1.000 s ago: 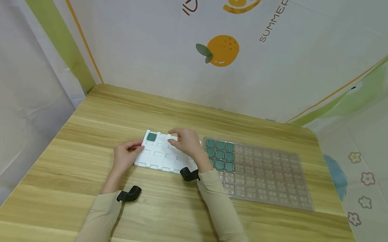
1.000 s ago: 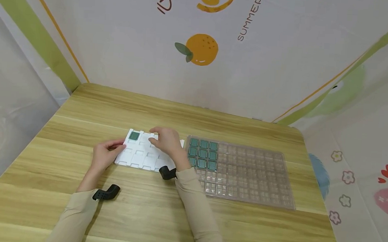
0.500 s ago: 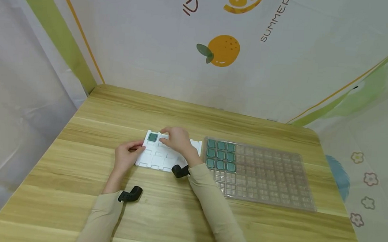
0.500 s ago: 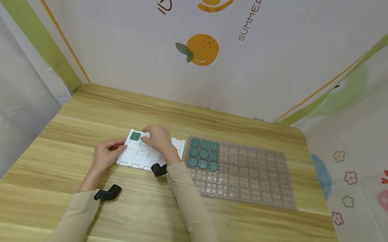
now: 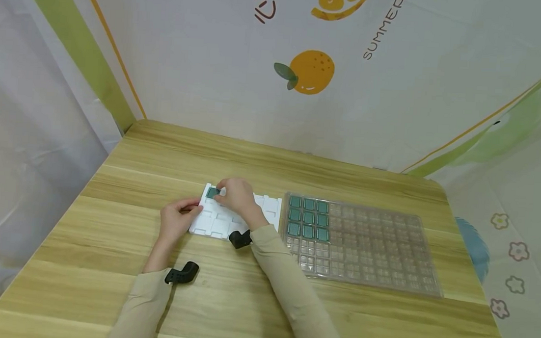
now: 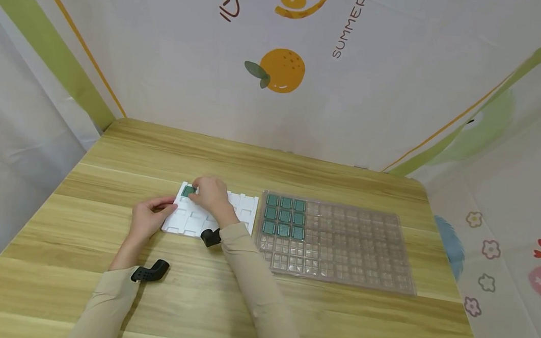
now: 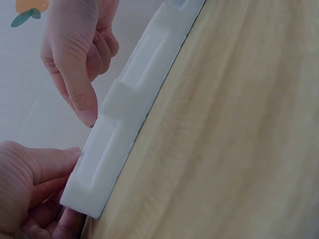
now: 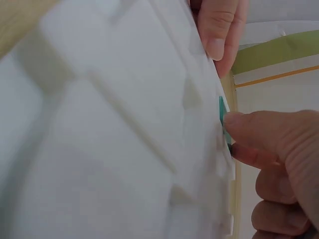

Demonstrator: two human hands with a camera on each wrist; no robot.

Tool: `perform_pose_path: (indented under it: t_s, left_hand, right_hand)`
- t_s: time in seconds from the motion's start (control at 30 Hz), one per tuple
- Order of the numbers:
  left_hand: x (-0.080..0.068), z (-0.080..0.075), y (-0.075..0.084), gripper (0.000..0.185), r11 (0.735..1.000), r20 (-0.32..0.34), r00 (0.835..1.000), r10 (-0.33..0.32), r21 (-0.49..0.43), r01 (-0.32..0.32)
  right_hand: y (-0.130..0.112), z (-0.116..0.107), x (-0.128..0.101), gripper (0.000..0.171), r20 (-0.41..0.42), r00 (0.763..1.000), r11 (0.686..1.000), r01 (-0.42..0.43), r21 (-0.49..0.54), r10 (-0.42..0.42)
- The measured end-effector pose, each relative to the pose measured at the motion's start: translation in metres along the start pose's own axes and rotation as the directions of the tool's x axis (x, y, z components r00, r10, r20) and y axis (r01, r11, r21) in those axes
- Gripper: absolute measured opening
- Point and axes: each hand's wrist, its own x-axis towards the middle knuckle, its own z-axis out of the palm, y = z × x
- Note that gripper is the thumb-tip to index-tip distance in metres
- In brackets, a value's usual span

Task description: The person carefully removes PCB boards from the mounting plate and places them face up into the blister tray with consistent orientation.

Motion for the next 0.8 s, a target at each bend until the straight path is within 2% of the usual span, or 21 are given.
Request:
perform_pose_path:
  t_s: [0.33,0.47,0.6,0.63,0.8]
  left_hand:
    - [-0.001,-0.001,0.001,0.019,1.0,-0.001,1.0,0.007,0.004,-0.007]
    - [-0.001,-0.001,0.001,0.019,1.0,-0.003,1.0,0.008,0.001,-0.008]
    - [-0.001,-0.001,0.0,0.019,1.0,-0.005,1.0,0.005,-0.002,-0.005]
    - [-0.001,-0.001,0.0,0.019,1.0,-0.005,1.0,0.003,0.0,-0.003]
    - [-0.001,-0.001,0.0,0.019,1.0,0.0,1.0,-0.002,0.0,0.002]
  right_hand:
    - [-0.004,0.007,0.001,0.03,-0.024,0.999,0.999,-0.036,-0.027,0.035]
    - [-0.007,0.005,0.003,0.03,0.001,0.999,0.999,-0.039,-0.037,0.039]
    - [-0.006,0.006,0.007,0.032,0.047,0.998,0.998,-0.028,-0.055,0.03]
    - [-0.002,0.012,0.011,0.032,0.031,0.999,0.998,-0.01,-0.061,0.012]
    - [-0.001,0.012,0.012,0.032,0.036,0.999,0.997,0.007,-0.073,-0.005]
